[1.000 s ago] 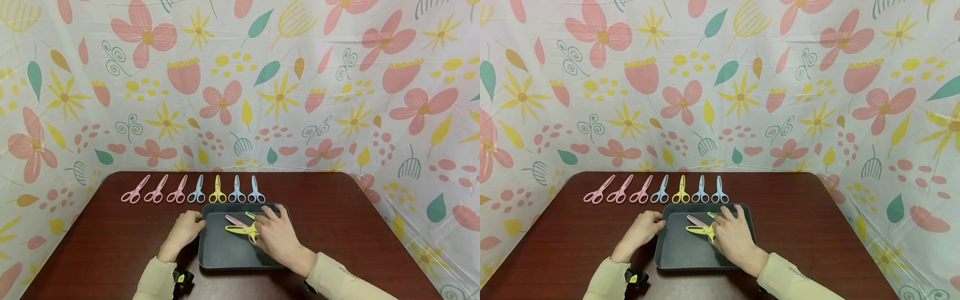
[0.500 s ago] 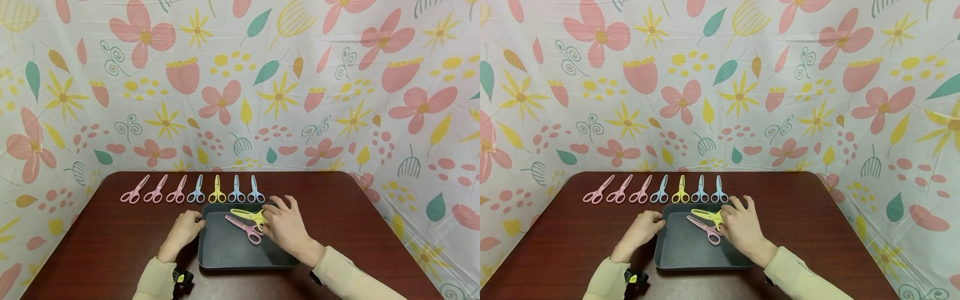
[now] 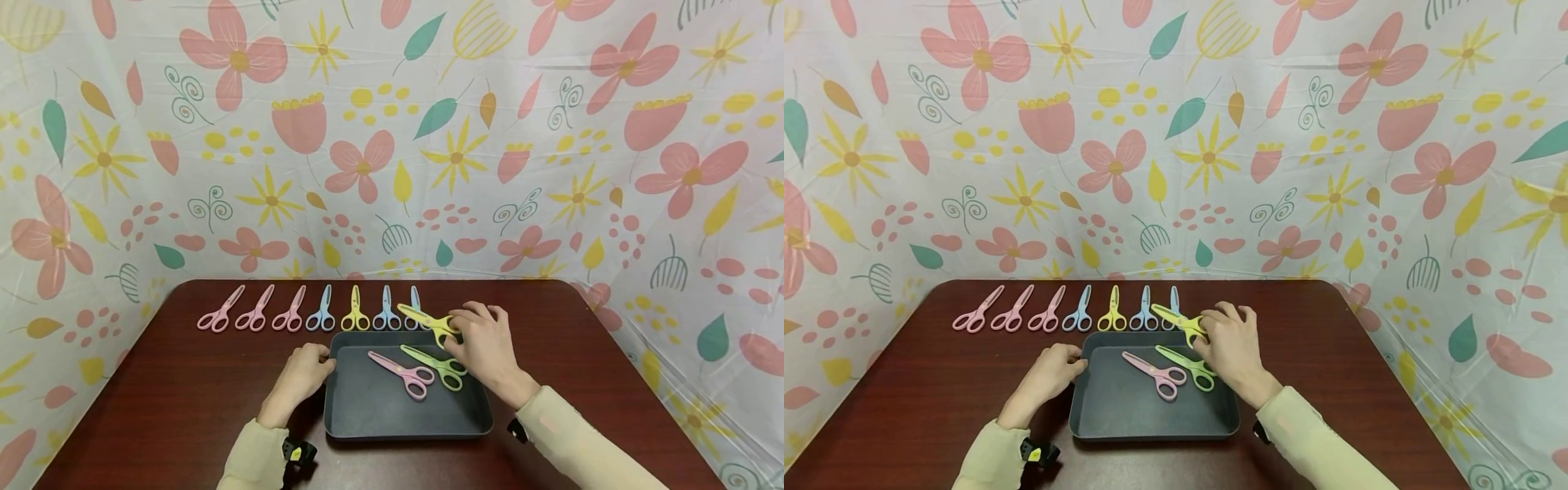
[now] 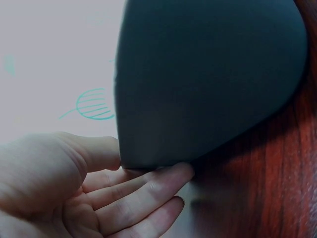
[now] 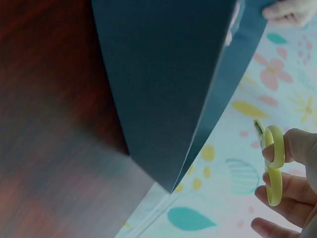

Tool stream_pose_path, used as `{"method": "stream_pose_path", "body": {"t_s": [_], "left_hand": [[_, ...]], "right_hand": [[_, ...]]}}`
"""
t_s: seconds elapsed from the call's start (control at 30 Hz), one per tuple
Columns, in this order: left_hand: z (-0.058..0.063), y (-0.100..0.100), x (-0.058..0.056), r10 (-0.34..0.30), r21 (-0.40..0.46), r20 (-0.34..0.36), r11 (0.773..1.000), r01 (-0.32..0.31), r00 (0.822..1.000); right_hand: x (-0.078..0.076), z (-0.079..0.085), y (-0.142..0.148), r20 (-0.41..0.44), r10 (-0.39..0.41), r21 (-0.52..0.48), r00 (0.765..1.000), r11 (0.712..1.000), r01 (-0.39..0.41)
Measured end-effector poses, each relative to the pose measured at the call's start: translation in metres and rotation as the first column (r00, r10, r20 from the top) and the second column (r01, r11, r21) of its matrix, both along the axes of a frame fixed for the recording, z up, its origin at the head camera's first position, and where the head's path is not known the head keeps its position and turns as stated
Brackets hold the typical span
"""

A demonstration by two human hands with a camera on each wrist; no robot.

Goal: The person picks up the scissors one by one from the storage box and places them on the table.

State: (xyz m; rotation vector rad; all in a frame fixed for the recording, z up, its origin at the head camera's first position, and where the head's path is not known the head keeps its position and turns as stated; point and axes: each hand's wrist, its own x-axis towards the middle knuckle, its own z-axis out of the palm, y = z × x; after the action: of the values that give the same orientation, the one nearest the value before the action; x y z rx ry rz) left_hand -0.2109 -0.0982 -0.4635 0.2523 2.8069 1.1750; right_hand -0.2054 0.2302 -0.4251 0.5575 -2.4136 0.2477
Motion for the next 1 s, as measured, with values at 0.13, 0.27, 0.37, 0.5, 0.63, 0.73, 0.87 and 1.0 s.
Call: {"method": "stream_pose_path", "body": {"t_s": [0.13,0.27,0.37,0.5,0.63,0.73,0.87,1.0], "left_hand": [[0.0,0.0,0.0,0.001,-0.003,0.003,1.0,-0.001,1.0],[-0.001,0.0,0.0,0.002,-0.002,0.004,1.0,-0.002,1.0],[-0.001,0.0,0.0,0.004,-0.007,0.001,1.0,-0.004,1.0],[0.0,0.0,0.0,0.004,-0.009,0.004,1.0,-0.004,1.0],[0.0,0.001,0.0,0.002,-0.001,0.006,1.0,-0.002,1.0],[0.0,0.0,0.0,0.003,0.0,0.004,1.0,-0.003,1.0],[0.0,0.0,0.0,0.001,0.0,0.002,1.0,-0.001,1.0],[0.0,0.0,0.0,0.002,0.003,0.005,1.0,-0.002,1.0]], "right_hand": [[-0.01,0.001,0.007,0.06,-0.072,-0.048,0.996,0.996,0.075],[-0.021,-0.001,0.015,0.12,-0.125,-0.106,0.985,0.985,0.138],[-0.029,-0.005,0.021,0.149,-0.152,-0.149,0.977,0.973,0.174],[-0.038,-0.009,0.028,0.169,-0.187,-0.181,0.968,0.959,0.217],[-0.046,-0.011,0.031,0.184,-0.214,-0.198,0.959,0.948,0.249],[-0.051,-0.012,0.031,0.209,-0.23,-0.208,0.95,0.939,0.274],[-0.06,-0.015,0.031,0.264,-0.26,-0.213,0.929,0.923,0.319],[-0.069,-0.02,0.03,0.326,-0.304,-0.186,0.895,0.908,0.375]]}}
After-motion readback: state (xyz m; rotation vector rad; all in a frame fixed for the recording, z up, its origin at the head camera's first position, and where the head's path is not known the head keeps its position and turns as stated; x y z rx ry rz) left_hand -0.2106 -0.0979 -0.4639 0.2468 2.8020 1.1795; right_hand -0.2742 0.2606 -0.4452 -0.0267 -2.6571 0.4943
